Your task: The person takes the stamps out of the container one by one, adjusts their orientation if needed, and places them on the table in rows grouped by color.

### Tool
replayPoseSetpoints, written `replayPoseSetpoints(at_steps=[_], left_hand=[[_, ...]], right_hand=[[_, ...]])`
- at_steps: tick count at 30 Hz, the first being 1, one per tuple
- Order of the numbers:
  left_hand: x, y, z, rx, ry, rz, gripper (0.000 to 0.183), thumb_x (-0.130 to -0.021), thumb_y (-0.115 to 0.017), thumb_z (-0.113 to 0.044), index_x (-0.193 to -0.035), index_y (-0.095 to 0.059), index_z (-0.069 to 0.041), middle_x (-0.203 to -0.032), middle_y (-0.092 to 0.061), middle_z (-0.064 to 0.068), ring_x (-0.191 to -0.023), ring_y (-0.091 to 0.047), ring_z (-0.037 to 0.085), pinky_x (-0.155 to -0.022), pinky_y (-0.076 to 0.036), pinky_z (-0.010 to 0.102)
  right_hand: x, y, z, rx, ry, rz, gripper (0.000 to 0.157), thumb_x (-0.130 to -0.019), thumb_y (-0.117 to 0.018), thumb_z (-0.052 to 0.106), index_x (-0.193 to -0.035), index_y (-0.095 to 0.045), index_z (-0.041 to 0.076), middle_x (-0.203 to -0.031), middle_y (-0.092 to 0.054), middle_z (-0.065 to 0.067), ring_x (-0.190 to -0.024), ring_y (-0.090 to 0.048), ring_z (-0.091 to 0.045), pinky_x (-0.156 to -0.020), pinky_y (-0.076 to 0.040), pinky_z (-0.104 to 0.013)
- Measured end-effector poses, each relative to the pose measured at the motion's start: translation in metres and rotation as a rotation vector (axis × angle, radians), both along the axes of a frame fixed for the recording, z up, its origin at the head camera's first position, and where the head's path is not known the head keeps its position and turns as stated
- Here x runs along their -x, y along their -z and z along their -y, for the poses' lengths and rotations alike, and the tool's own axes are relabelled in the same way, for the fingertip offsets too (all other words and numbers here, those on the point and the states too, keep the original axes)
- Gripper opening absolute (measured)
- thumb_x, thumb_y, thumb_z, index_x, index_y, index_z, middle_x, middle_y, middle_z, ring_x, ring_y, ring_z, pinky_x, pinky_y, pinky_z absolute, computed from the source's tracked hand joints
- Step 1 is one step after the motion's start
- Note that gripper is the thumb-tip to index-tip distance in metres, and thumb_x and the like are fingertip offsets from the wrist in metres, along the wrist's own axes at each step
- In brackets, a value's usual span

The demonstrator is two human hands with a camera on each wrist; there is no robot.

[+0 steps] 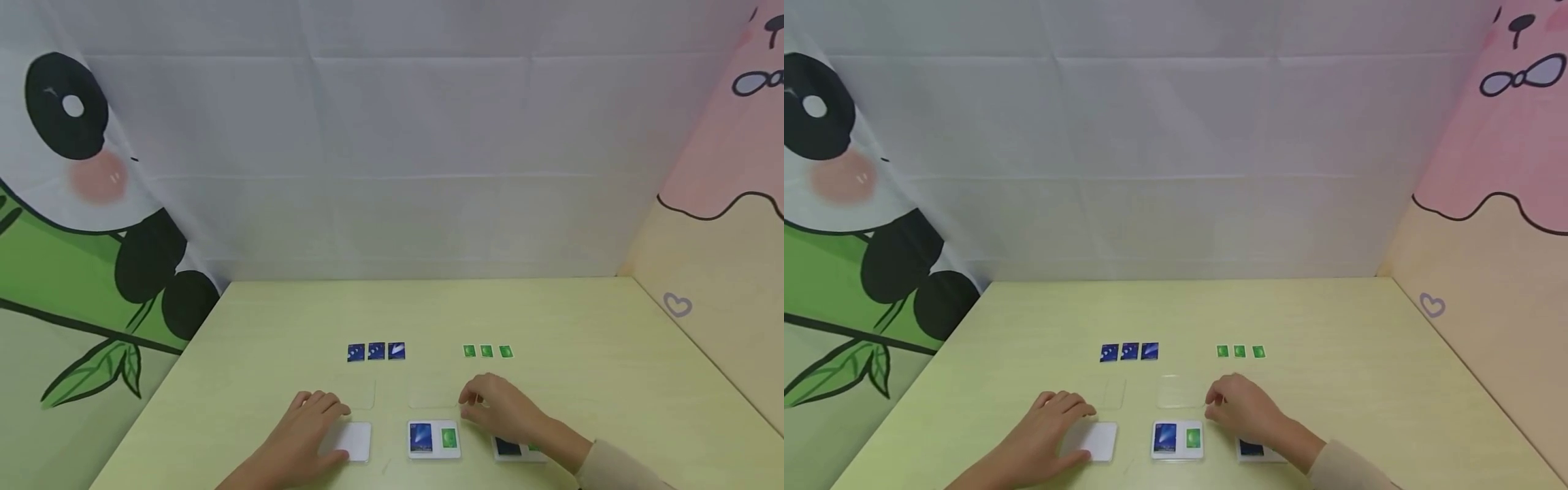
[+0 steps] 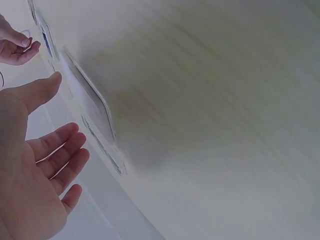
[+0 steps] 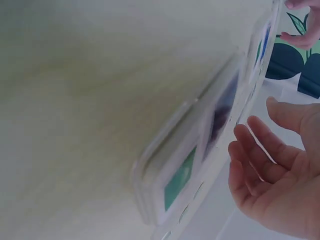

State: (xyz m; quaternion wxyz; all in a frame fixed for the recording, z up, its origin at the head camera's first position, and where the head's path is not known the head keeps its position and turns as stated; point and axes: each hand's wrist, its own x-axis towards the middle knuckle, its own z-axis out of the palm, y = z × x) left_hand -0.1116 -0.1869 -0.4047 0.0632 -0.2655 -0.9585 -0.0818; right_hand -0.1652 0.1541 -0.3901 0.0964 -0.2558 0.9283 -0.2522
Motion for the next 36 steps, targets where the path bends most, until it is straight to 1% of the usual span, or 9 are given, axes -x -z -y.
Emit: replayPoseSetpoints(at_steps=[2,6,11,15,20,23,30,32,36], left_hand=[[0.001,-0.001,-0.001,0.002,-0.002,0.018,0.050,-0.072,-0.077,-0.047,-0.109,-0.063,-0.017,-0.104,-0.061,-0.009,-0.099,-0.053,0.012,-0.090,-0.038,0.041],[0.002,-0.002,-0.003,0.007,-0.003,0.038,0.050,-0.072,-0.077,-0.048,-0.110,-0.063,-0.017,-0.105,-0.061,-0.009,-0.099,-0.053,0.013,-0.090,-0.038,0.042],[0.002,-0.001,-0.004,0.001,0.014,-0.017,0.050,-0.071,-0.078,-0.047,-0.109,-0.063,-0.017,-0.104,-0.060,-0.009,-0.098,-0.052,0.011,-0.090,-0.038,0.041],[0.002,-0.002,-0.007,-0.003,0.026,-0.040,0.051,-0.070,-0.079,-0.046,-0.108,-0.063,-0.016,-0.103,-0.060,-0.009,-0.097,-0.052,0.011,-0.090,-0.038,0.040],[0.003,-0.007,-0.012,0.008,0.027,0.011,0.051,-0.072,-0.077,-0.047,-0.110,-0.063,-0.016,-0.104,-0.061,-0.008,-0.100,-0.053,0.012,-0.092,-0.039,0.042],[0.004,-0.011,-0.016,0.016,0.026,0.040,0.051,-0.074,-0.076,-0.048,-0.111,-0.063,-0.016,-0.105,-0.062,-0.007,-0.101,-0.053,0.013,-0.093,-0.039,0.043],[0.007,-0.014,-0.023,0.027,0.026,0.102,0.052,-0.075,-0.075,-0.050,-0.113,-0.064,-0.016,-0.107,-0.063,-0.006,-0.103,-0.054,0.015,-0.095,-0.038,0.045],[0.008,-0.014,-0.025,0.028,0.022,0.119,0.053,-0.076,-0.074,-0.050,-0.114,-0.064,-0.016,-0.108,-0.063,-0.006,-0.104,-0.054,0.015,-0.096,-0.038,0.046],[0.007,-0.014,-0.030,0.018,0.036,0.114,0.052,-0.076,-0.074,-0.049,-0.114,-0.063,-0.016,-0.109,-0.063,-0.006,-0.104,-0.054,0.015,-0.097,-0.038,0.046]], right_hand=[[-0.003,0.002,0.002,-0.052,-0.007,-0.050,0.015,-0.085,-0.071,0.025,-0.096,-0.070,0.015,-0.088,-0.063,0.011,-0.081,-0.050,-0.002,-0.072,-0.047,-0.023],[-0.007,0.008,0.003,-0.142,-0.051,-0.202,0.019,-0.082,-0.073,0.029,-0.096,-0.070,0.016,-0.087,-0.062,0.011,-0.080,-0.048,-0.001,-0.074,-0.047,-0.024],[-0.009,0.011,0.003,-0.185,-0.094,-0.280,0.020,-0.082,-0.073,0.033,-0.096,-0.069,0.019,-0.089,-0.063,0.012,-0.083,-0.049,-0.003,-0.077,-0.047,-0.027],[-0.013,0.010,0.005,-0.212,-0.127,-0.295,0.020,-0.083,-0.071,0.033,-0.098,-0.068,0.020,-0.094,-0.065,0.013,-0.088,-0.052,-0.006,-0.080,-0.045,-0.030],[-0.019,0.011,0.006,-0.232,-0.149,-0.311,0.023,-0.085,-0.069,0.035,-0.102,-0.067,0.020,-0.099,-0.063,0.012,-0.093,-0.051,-0.008,-0.082,-0.041,-0.031],[-0.022,0.012,0.006,-0.239,-0.153,-0.311,0.030,-0.086,-0.067,0.042,-0.107,-0.065,0.020,-0.104,-0.062,0.011,-0.096,-0.050,-0.009,-0.083,-0.039,-0.032],[-0.029,0.011,0.006,-0.272,-0.184,-0.245,0.059,-0.082,-0.061,0.062,-0.121,-0.057,0.018,-0.117,-0.059,0.007,-0.105,-0.048,-0.012,-0.088,-0.040,-0.037],[-0.031,0.011,0.007,-0.270,-0.184,-0.243,0.062,-0.081,-0.060,0.063,-0.122,-0.056,0.017,-0.118,-0.058,0.006,-0.105,-0.048,-0.012,-0.089,-0.041,-0.037],[-0.033,0.011,0.009,-0.273,-0.175,-0.234,0.065,-0.081,-0.060,0.063,-0.124,-0.055,0.015,-0.120,-0.058,0.004,-0.106,-0.048,-0.014,-0.089,-0.041,-0.038]])
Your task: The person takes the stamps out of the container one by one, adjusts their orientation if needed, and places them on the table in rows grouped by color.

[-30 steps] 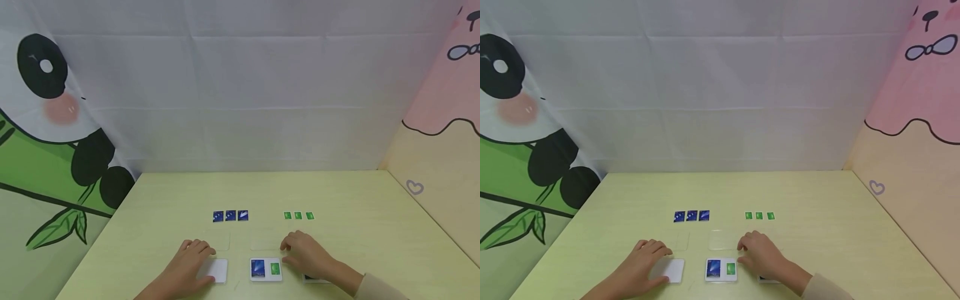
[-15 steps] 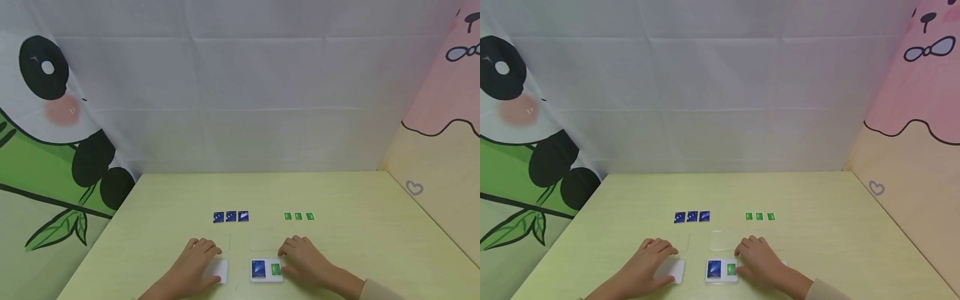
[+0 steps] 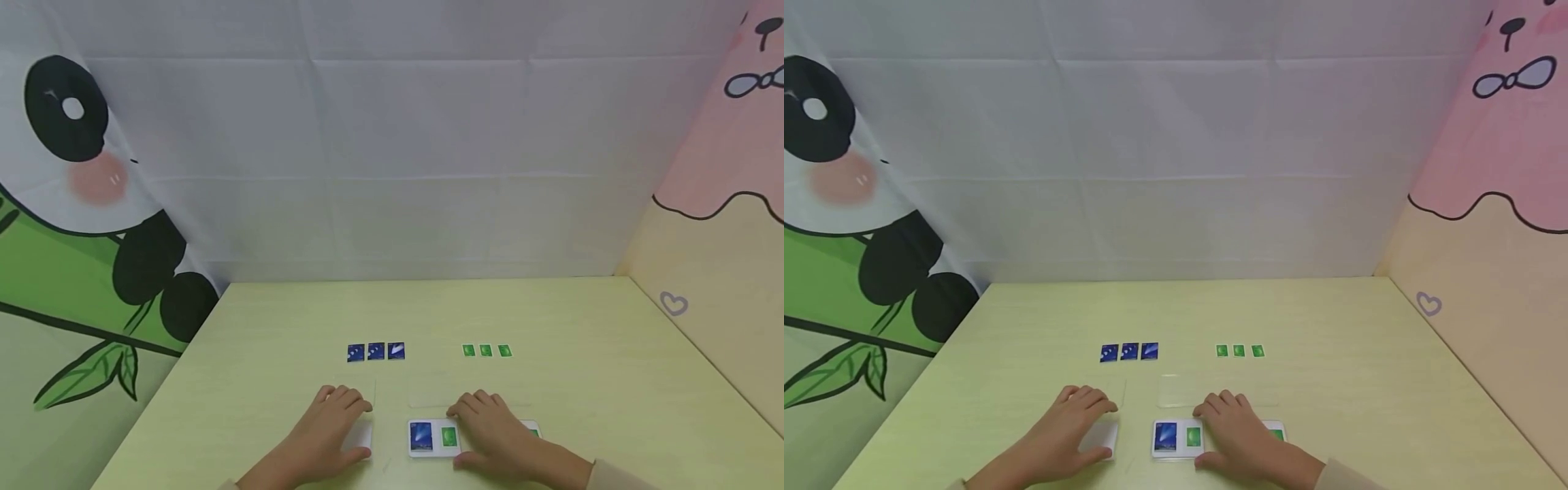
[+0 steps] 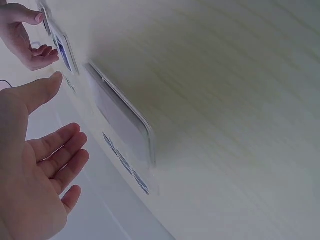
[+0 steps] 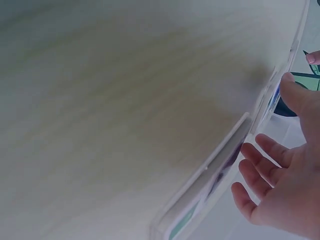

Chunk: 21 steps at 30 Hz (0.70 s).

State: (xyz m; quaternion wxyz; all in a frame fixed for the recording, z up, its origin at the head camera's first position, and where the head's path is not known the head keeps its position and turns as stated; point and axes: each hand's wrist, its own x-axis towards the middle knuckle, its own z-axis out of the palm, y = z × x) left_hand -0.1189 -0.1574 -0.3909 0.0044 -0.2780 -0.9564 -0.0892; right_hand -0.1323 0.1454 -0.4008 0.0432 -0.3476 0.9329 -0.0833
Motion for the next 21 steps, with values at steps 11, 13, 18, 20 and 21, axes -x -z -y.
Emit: replayPoseSetpoints(at_steps=[11,13,18,20,21], left_hand=[[0.006,0.011,-0.018,-0.007,0.065,-0.007,0.049,-0.077,-0.073,-0.049,-0.112,-0.062,-0.017,-0.106,-0.061,-0.007,-0.103,-0.053,0.014,-0.097,-0.038,0.043],[0.007,0.012,-0.021,-0.005,0.079,-0.020,0.049,-0.076,-0.073,-0.049,-0.112,-0.062,-0.017,-0.106,-0.061,-0.008,-0.102,-0.053,0.014,-0.097,-0.038,0.042],[0.011,0.011,-0.029,0.011,0.102,-0.013,0.049,-0.078,-0.071,-0.050,-0.114,-0.061,-0.018,-0.108,-0.061,-0.008,-0.105,-0.053,0.013,-0.099,-0.037,0.042],[0.013,0.011,-0.031,0.020,0.106,-0.018,0.049,-0.079,-0.071,-0.051,-0.114,-0.061,-0.019,-0.108,-0.061,-0.008,-0.105,-0.053,0.013,-0.099,-0.037,0.042],[0.014,0.011,-0.032,0.023,0.107,-0.022,0.049,-0.079,-0.071,-0.051,-0.114,-0.061,-0.019,-0.109,-0.061,-0.008,-0.105,-0.053,0.013,-0.100,-0.037,0.041]], right_hand=[[-0.001,0.006,0.004,-0.004,-0.001,0.025,0.069,-0.080,-0.062,0.063,-0.127,-0.053,0.013,-0.121,-0.056,0.003,-0.107,-0.047,-0.014,-0.091,-0.040,-0.037],[-0.001,0.006,0.006,-0.024,0.000,0.037,0.070,-0.080,-0.062,0.064,-0.127,-0.053,0.013,-0.122,-0.056,0.003,-0.107,-0.047,-0.014,-0.091,-0.041,-0.037],[0.001,0.007,0.011,-0.052,0.011,0.054,0.069,-0.080,-0.063,0.063,-0.127,-0.054,0.014,-0.122,-0.056,0.003,-0.107,-0.047,-0.014,-0.092,-0.042,-0.038],[0.002,0.006,0.011,-0.050,0.013,0.057,0.068,-0.080,-0.064,0.062,-0.127,-0.054,0.014,-0.122,-0.056,0.003,-0.107,-0.047,-0.014,-0.092,-0.042,-0.039],[0.002,0.006,0.011,-0.049,0.012,0.057,0.067,-0.080,-0.064,0.061,-0.128,-0.054,0.014,-0.122,-0.055,0.003,-0.108,-0.047,-0.015,-0.093,-0.042,-0.039]])
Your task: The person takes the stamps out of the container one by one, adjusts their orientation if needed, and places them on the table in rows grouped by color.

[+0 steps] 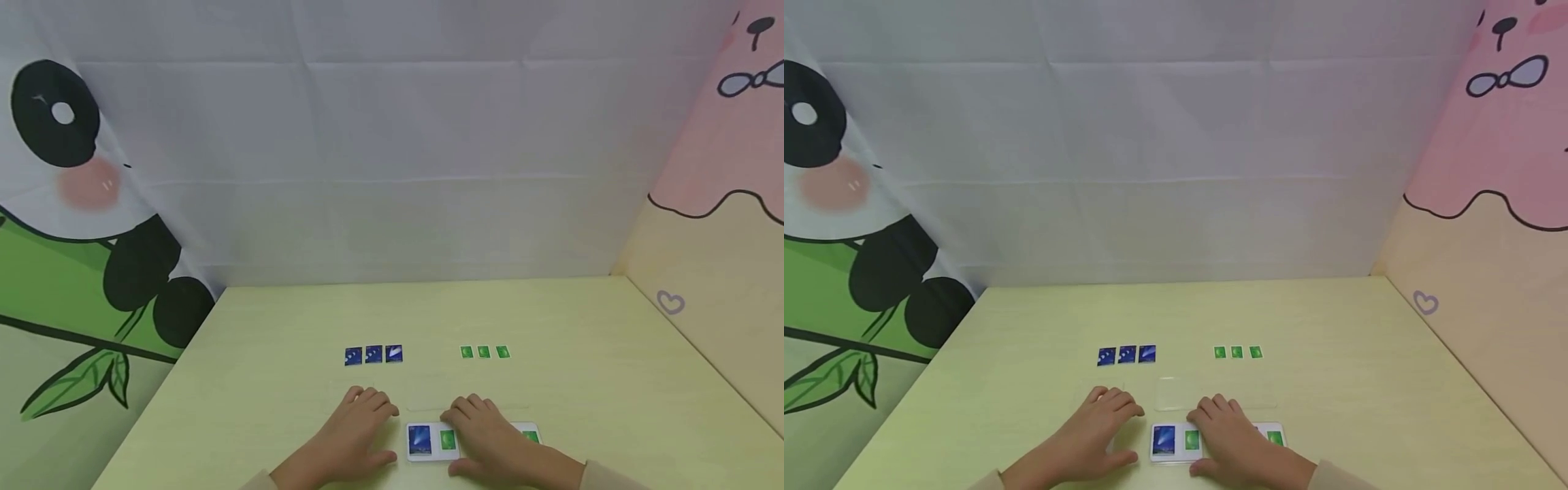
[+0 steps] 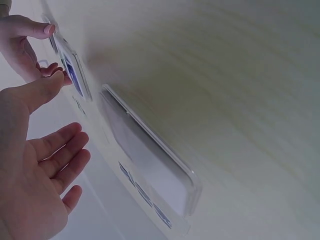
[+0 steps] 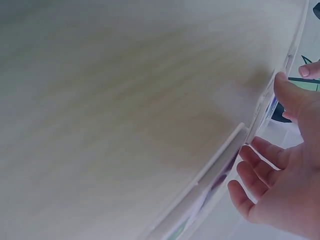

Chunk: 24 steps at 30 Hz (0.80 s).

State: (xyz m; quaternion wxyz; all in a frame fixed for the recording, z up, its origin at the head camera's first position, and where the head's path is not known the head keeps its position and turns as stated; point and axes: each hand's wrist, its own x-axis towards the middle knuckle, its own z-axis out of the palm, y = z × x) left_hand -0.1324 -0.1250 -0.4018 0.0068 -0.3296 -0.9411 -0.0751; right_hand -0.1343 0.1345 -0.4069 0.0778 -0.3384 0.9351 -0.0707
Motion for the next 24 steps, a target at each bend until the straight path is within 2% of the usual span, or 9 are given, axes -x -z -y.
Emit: replayPoseSetpoints(at_steps=[3,11,24], left_hand=[[0.001,-0.001,-0.003,0.004,-0.001,-0.009,0.049,-0.078,-0.071,-0.051,-0.114,-0.061,-0.019,-0.109,-0.061,-0.008,-0.105,-0.053,0.013,-0.099,-0.037,0.041],[0.004,-0.003,-0.008,0.016,0.012,0.024,0.048,-0.079,-0.070,-0.051,-0.115,-0.061,-0.019,-0.109,-0.061,-0.008,-0.105,-0.052,0.012,-0.099,-0.037,0.040],[0.010,0.000,-0.016,0.022,0.027,0.040,0.050,-0.079,-0.069,-0.053,-0.116,-0.062,-0.020,-0.110,-0.061,-0.008,-0.105,-0.052,0.012,-0.099,-0.037,0.039]], right_hand=[[0.001,-0.001,-0.001,0.000,-0.001,0.003,0.067,-0.081,-0.063,0.061,-0.128,-0.054,0.014,-0.123,-0.055,0.002,-0.109,-0.047,-0.015,-0.094,-0.042,-0.040],[0.003,0.002,-0.002,0.020,-0.011,-0.025,0.066,-0.081,-0.063,0.060,-0.127,-0.054,0.014,-0.120,-0.055,0.003,-0.108,-0.047,-0.014,-0.092,-0.042,-0.039],[0.003,0.002,-0.001,0.018,-0.015,-0.006,0.060,-0.083,-0.064,0.055,-0.126,-0.055,0.014,-0.120,-0.055,0.004,-0.108,-0.047,-0.013,-0.093,-0.043,-0.038]])
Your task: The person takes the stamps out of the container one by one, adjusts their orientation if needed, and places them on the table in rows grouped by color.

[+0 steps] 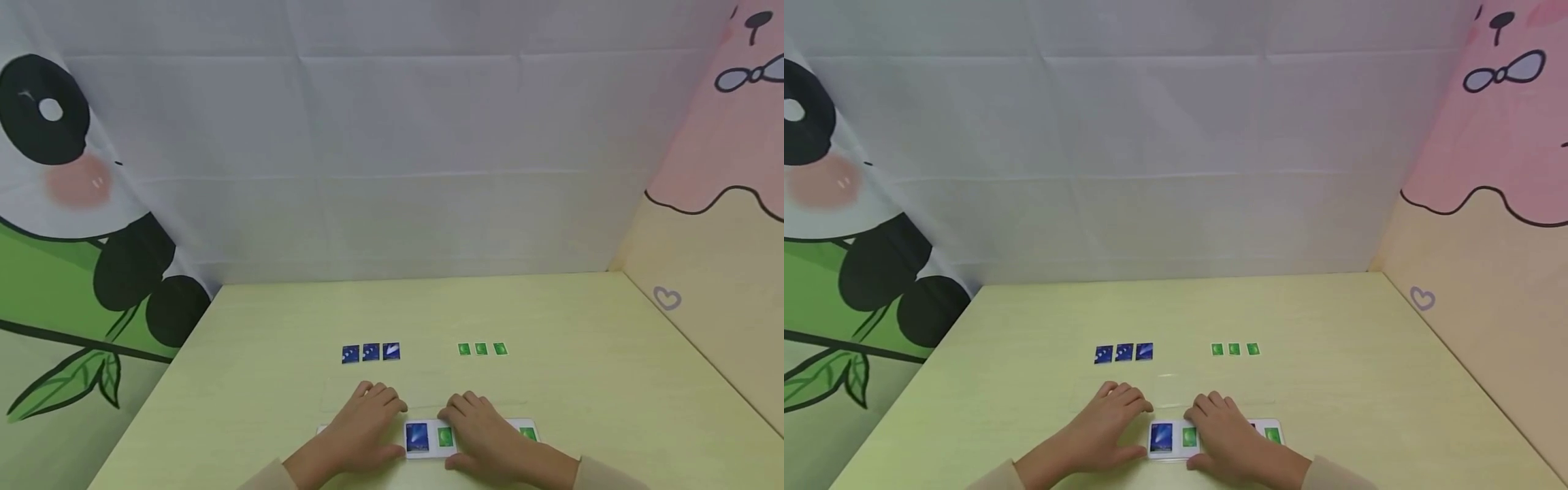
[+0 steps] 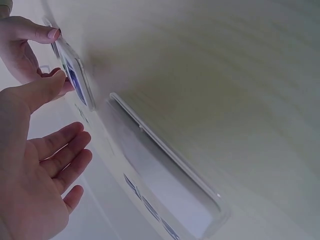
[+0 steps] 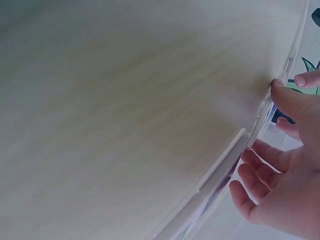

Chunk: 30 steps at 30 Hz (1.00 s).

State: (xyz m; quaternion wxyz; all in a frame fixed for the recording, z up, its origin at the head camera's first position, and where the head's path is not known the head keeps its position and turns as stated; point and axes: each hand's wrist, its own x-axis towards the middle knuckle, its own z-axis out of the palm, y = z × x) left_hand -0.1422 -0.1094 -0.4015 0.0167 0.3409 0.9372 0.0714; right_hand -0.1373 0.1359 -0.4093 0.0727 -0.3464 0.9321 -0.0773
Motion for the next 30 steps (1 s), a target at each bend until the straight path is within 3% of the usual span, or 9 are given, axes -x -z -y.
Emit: replayPoseSetpoints(at_steps=[6,18,30], left_hand=[[0.001,0.002,-0.004,0.015,0.021,-0.041,0.050,-0.079,-0.069,-0.052,-0.116,-0.062,-0.020,-0.109,-0.060,-0.008,-0.104,-0.052,0.011,-0.097,-0.037,0.036],[0.004,0.001,-0.014,0.042,0.004,0.041,0.051,-0.079,-0.069,-0.054,-0.117,-0.063,-0.021,-0.112,-0.062,-0.008,-0.107,-0.053,0.011,-0.100,-0.037,0.037],[0.004,0.000,-0.019,0.068,0.006,0.073,0.051,-0.079,-0.069,-0.056,-0.115,-0.064,-0.022,-0.110,-0.063,-0.008,-0.104,-0.053,0.010,-0.100,-0.037,0.037]], right_hand=[[-0.001,-0.002,0.002,-0.021,0.001,-0.007,0.060,-0.083,-0.064,0.056,-0.126,-0.055,0.014,-0.120,-0.055,0.003,-0.108,-0.047,-0.014,-0.093,-0.043,-0.037],[-0.002,-0.002,0.002,-0.043,0.005,0.000,0.061,-0.083,-0.063,0.057,-0.126,-0.055,0.014,-0.121,-0.055,0.003,-0.107,-0.047,-0.014,-0.092,-0.043,-0.036],[0.000,-0.001,0.003,-0.047,0.011,0.003,0.062,-0.082,-0.063,0.058,-0.125,-0.055,0.015,-0.122,-0.055,0.003,-0.109,-0.047,-0.015,-0.093,-0.043,-0.038]])
